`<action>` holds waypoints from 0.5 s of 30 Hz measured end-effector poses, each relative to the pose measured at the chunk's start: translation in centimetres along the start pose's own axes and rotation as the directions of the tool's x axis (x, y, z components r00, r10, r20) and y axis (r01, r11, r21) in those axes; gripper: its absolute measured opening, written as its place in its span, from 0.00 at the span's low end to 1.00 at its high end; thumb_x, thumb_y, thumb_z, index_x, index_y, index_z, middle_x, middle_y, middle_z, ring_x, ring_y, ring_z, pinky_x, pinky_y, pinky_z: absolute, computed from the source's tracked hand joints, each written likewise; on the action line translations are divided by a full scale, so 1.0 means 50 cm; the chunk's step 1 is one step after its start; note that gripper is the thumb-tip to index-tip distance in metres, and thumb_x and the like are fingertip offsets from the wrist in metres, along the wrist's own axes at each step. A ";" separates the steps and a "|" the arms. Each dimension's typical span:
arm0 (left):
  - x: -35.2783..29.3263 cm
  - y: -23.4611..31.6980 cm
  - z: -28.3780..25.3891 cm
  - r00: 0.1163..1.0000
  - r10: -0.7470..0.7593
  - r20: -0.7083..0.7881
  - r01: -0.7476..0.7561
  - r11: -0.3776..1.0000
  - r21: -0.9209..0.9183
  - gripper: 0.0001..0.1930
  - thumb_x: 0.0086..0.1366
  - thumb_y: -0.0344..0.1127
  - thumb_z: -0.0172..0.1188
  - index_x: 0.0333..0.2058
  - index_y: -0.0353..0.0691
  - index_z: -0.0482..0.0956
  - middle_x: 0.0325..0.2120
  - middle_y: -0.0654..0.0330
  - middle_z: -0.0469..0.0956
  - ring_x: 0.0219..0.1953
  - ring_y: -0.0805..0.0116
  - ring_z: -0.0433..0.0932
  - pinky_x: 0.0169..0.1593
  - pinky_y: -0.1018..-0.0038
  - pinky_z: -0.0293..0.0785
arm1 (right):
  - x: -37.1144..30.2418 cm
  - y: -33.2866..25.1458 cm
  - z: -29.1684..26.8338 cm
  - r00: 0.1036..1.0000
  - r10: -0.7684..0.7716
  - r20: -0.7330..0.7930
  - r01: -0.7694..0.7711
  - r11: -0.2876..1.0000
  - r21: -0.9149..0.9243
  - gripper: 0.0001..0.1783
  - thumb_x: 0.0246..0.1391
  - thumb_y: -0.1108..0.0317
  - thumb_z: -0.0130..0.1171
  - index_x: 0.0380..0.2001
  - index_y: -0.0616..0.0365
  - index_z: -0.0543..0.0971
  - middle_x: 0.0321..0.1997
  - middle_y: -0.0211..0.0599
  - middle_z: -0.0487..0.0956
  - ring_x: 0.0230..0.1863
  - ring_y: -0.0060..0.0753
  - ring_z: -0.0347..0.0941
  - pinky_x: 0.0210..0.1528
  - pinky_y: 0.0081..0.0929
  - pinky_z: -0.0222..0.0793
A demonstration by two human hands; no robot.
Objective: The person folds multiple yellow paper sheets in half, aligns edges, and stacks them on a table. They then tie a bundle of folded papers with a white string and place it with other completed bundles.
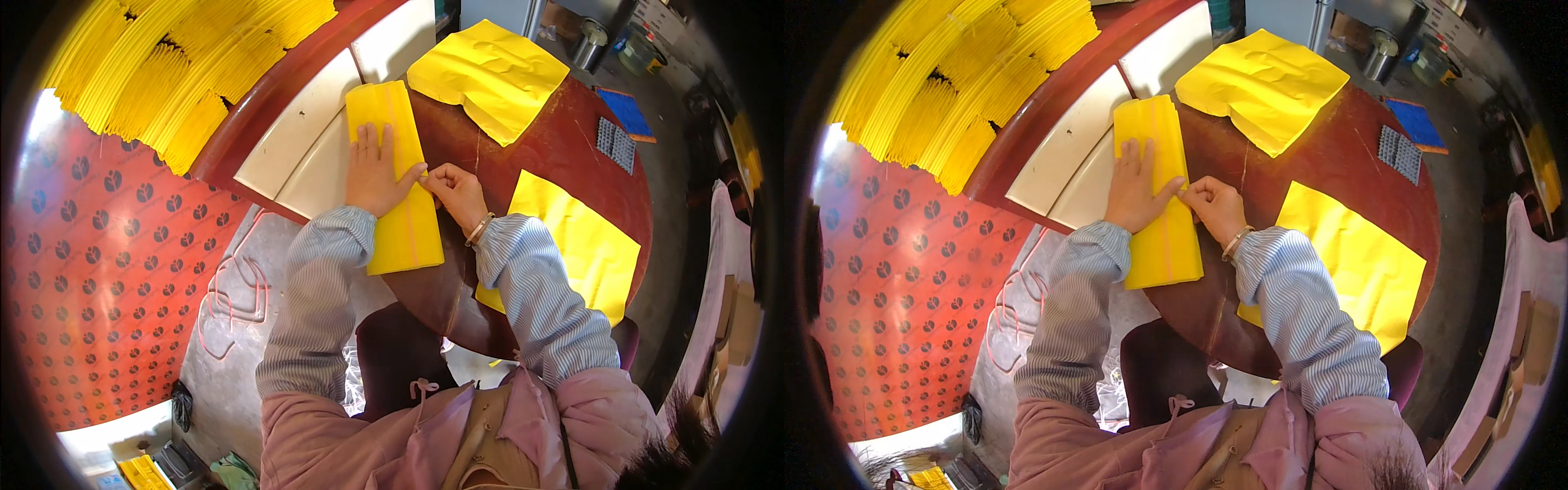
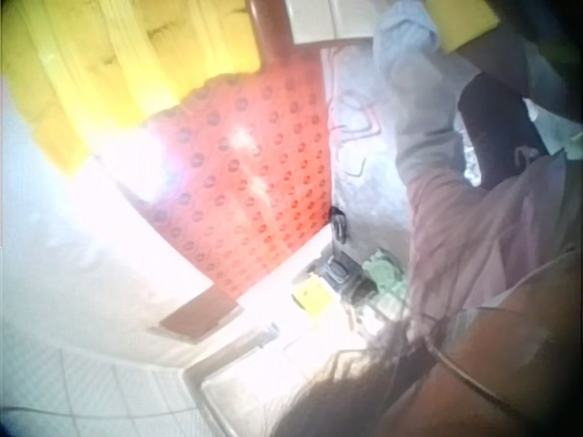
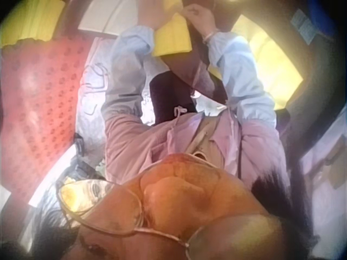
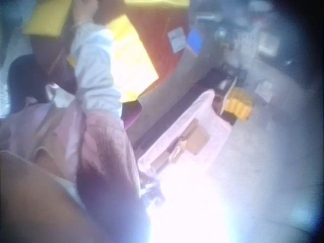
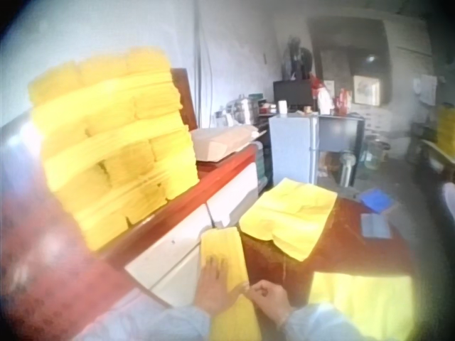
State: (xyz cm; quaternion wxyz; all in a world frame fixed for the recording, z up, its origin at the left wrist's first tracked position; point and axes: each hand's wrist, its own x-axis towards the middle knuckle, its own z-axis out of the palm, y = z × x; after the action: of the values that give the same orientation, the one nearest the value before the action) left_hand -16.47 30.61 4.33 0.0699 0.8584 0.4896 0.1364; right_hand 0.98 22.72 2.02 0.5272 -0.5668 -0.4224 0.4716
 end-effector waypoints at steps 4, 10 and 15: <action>-0.001 0.011 -0.011 1.000 -0.006 -0.003 0.006 0.999 0.047 0.54 0.71 0.71 0.52 0.77 0.30 0.49 0.77 0.34 0.47 0.81 0.38 0.39 0.80 0.48 0.37 | -0.013 -0.013 0.003 0.981 -0.156 -0.118 0.153 0.988 -0.036 0.11 0.62 0.67 0.71 0.42 0.61 0.82 0.32 0.29 0.82 0.33 0.20 0.78 0.35 0.21 0.74; -0.041 0.006 -0.074 0.960 0.172 -0.223 -0.175 0.985 0.007 0.52 0.70 0.65 0.59 0.74 0.26 0.54 0.76 0.33 0.50 0.80 0.36 0.43 0.80 0.47 0.40 | 0.076 -0.096 -0.009 0.654 -0.745 0.130 0.719 0.558 -0.414 0.13 0.65 0.72 0.62 0.52 0.57 0.82 0.57 0.45 0.82 0.57 0.47 0.76 0.62 0.36 0.71; -0.120 0.038 -0.071 0.972 0.207 -0.113 -0.216 0.974 -0.072 0.51 0.68 0.62 0.63 0.73 0.25 0.56 0.74 0.33 0.54 0.79 0.36 0.46 0.79 0.46 0.43 | 0.220 -0.107 0.055 0.555 -0.496 0.668 0.826 0.236 -0.511 0.27 0.76 0.48 0.41 0.72 0.38 0.72 0.82 0.33 0.62 0.83 0.45 0.50 0.82 0.57 0.35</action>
State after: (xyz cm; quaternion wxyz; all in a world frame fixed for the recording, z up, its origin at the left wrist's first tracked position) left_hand -18.88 24.43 7.19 0.0650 0.8936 0.3922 0.2084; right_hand 0.58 34.48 6.34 0.2775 -0.3939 -0.8747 0.0517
